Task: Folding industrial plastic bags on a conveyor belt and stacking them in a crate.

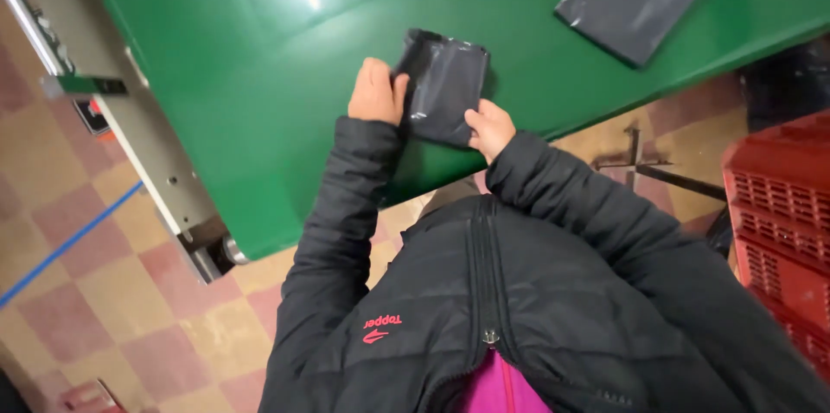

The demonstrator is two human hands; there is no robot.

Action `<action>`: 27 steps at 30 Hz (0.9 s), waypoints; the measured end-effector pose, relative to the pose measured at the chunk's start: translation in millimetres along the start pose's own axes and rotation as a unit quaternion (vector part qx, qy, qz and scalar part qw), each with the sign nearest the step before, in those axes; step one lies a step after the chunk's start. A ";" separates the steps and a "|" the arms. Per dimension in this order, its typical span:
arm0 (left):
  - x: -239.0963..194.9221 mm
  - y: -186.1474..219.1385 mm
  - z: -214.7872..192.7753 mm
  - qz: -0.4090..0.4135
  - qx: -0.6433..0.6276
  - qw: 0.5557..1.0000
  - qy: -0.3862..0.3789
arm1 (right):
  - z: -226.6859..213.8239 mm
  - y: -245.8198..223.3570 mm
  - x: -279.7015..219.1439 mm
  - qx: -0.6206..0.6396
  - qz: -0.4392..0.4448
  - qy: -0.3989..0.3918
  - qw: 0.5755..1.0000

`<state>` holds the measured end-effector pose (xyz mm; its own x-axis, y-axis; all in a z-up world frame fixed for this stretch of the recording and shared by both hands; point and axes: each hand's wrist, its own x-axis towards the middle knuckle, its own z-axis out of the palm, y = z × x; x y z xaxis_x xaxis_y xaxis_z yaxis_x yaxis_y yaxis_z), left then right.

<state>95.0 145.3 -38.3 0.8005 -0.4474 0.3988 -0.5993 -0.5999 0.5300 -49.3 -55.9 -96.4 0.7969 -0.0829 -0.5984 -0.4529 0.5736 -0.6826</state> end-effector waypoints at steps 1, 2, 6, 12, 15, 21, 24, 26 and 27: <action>4.2 10.9 -1.6 0.009 -0.002 1.000 -0.004 | -6.2 -6.0 -5.7 0.006 -0.006 0.004 1.000; 8.2 21.8 -2.6 0.037 -0.060 0.997 -0.016 | -12.8 -11.7 -11.3 -0.089 -0.157 0.057 0.982; 57.7 102.5 2.0 0.083 -0.197 0.975 -0.059 | -52.4 -80.0 -35.8 -0.187 -0.457 0.175 0.852; 152.3 178.1 162.1 -0.020 -0.234 0.971 -0.040 | -125.3 -177.0 -41.9 -0.255 -0.557 0.304 0.730; 163.6 183.0 221.1 -0.022 -0.150 0.986 -0.062 | -155.3 -187.9 -23.7 -0.369 -0.438 0.426 0.700; 157.4 170.9 256.8 -0.049 -0.028 0.993 -0.099 | -164.9 -182.7 1.9 -0.567 -0.226 0.489 0.623; 161.8 184.4 237.8 -0.016 0.040 0.997 -0.071 | -166.7 -181.7 7.1 -0.582 -0.241 0.469 0.619; 164.9 181.9 240.0 -0.034 0.070 0.996 -0.051 | -158.4 -183.7 9.8 -0.580 -0.263 0.462 0.617; 167.2 192.4 249.0 -0.049 0.095 0.994 -0.035 | -164.3 -186.9 4.1 -0.578 -0.280 0.460 0.613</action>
<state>114.0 -210.0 -56.0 0.8576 -0.4210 0.2955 -0.5119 -0.7550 0.4098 -27.0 -297.3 -40.1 0.6347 -0.7327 0.2455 -0.6163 -0.6716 -0.4113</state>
